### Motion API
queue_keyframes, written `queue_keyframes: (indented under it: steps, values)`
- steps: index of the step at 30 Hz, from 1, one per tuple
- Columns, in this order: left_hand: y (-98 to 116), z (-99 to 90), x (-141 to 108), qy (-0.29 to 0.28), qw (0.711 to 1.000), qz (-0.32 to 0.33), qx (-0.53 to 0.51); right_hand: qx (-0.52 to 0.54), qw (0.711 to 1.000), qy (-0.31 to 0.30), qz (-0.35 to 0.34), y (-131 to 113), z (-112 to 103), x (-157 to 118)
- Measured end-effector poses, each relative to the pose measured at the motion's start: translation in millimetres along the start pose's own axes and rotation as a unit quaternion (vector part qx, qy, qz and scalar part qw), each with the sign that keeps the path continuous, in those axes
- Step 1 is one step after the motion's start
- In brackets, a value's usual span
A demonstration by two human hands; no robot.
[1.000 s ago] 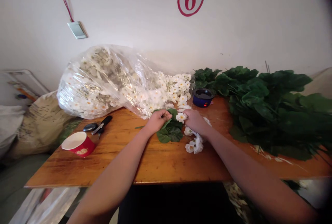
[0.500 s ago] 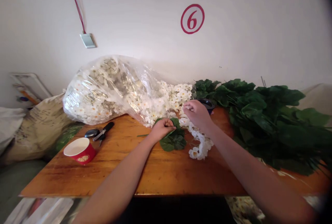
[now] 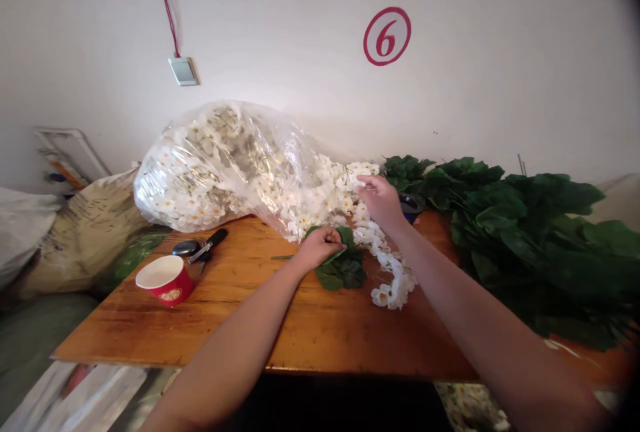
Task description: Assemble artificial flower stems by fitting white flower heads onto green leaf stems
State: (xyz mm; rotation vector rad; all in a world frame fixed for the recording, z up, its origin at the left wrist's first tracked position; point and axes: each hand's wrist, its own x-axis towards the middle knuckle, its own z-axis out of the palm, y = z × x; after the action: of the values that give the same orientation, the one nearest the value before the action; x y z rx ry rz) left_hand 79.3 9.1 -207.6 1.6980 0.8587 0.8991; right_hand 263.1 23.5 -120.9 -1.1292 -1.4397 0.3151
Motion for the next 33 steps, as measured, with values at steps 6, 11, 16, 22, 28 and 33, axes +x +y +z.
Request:
queue_keyframes:
  steps: [6,11,16,22,28,33]
  values:
    - [3.5,-0.5,-0.9,-0.022,0.999,0.002,-0.03,0.23,0.962,-0.022,0.148,-30.4,-33.6,-27.9]
    - [3.4,-1.6,-4.5,-0.032,0.999,0.026,-0.011,0.173,0.945,-0.183,0.209,-20.4,-21.8,-45.6]
    - [0.5,-0.9,-4.5,0.001,0.997,0.052,0.063,0.133,0.938,-0.243,0.21,-10.4,-1.3,-57.0]
    - [0.3,-1.3,-3.1,0.009,0.991,0.112,0.071,0.159,0.935,-0.233,0.216,-16.2,-0.6,-58.6]
    - [-5.2,-5.4,-1.1,-0.006,0.99,0.092,0.109,0.02,0.971,-0.221,0.088,-6.1,-7.4,-55.8]
    - [-4.6,-5.4,1.2,-0.022,0.993,0.087,0.074,-0.06,0.954,-0.293,-0.039,-7.7,-22.0,-54.3]
